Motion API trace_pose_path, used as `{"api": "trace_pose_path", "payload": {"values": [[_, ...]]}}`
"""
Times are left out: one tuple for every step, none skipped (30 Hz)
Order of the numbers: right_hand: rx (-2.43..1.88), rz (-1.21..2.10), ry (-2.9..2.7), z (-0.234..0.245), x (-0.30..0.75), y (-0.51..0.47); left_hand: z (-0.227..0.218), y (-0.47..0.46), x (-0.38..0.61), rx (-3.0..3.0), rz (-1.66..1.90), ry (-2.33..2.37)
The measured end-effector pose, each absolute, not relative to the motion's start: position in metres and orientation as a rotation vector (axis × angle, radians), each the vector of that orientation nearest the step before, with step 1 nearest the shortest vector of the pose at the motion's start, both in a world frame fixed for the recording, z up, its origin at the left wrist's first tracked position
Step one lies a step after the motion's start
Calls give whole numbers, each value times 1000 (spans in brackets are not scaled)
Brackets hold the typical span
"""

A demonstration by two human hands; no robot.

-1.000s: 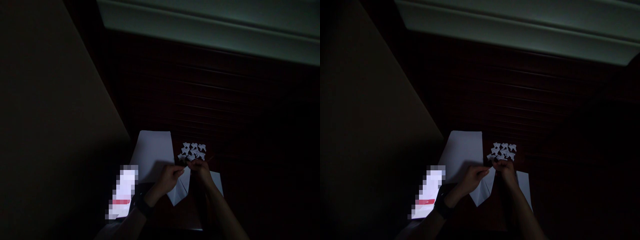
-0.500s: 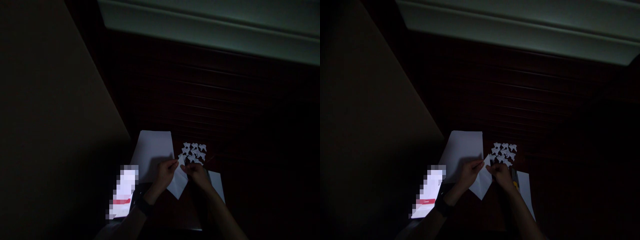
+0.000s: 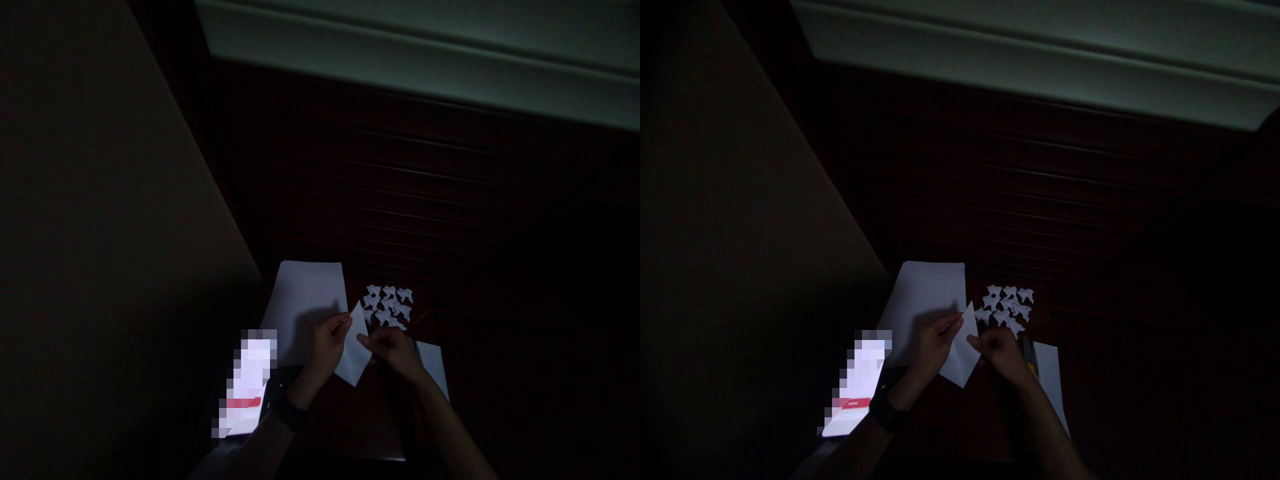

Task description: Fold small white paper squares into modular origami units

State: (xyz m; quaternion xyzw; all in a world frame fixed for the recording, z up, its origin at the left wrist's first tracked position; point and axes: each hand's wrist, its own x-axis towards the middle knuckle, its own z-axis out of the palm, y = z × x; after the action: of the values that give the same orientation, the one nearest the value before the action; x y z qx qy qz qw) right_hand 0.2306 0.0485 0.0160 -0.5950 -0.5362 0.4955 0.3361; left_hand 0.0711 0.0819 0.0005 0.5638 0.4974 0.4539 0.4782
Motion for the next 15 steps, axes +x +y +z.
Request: {"api": "trace_pose_path", "payload": {"values": [[-1557,1293,-1388,16,230,48,1,82,71,1377,1111,1216],[-1564,1292,-1370,16,230,48,2,82,71,1379,1113,1214],[-1570,1288,-1349,17,230,48,3,82,71,1380,1116,1211],[-1571,1281,-1331,17,229,47,3,81,71,1381,1116,1206],[-1560,1271,-1319,18,229,47,4,81,71,1382,1111,1201],[-1543,1258,-1313,20,228,47,5,81,71,1383,1102,1194],[-1525,1245,-1316,21,227,47,6,81,71,1382,1094,1187],[-1510,1231,-1325,22,227,47,7,80,72,1378,1090,1180],[-1499,1217,-1335,22,226,47,8,81,72,1371,1091,1173],[-1493,1204,-1347,22,226,48,9,81,72,1361,1092,1165],[-1490,1189,-1362,21,226,48,9,81,72,1345,1089,1158],[-1492,1171,-1381,20,227,48,9,82,71,1326,1080,1151],[-1499,1147,-1400,19,227,48,9,82,71,1307,1066,1145],[-1512,1123,-1421,17,228,49,8,83,70,1292,1048,1139],[-1531,1099,-1446,16,229,49,7,84,69,1280,1022,1129]]}}
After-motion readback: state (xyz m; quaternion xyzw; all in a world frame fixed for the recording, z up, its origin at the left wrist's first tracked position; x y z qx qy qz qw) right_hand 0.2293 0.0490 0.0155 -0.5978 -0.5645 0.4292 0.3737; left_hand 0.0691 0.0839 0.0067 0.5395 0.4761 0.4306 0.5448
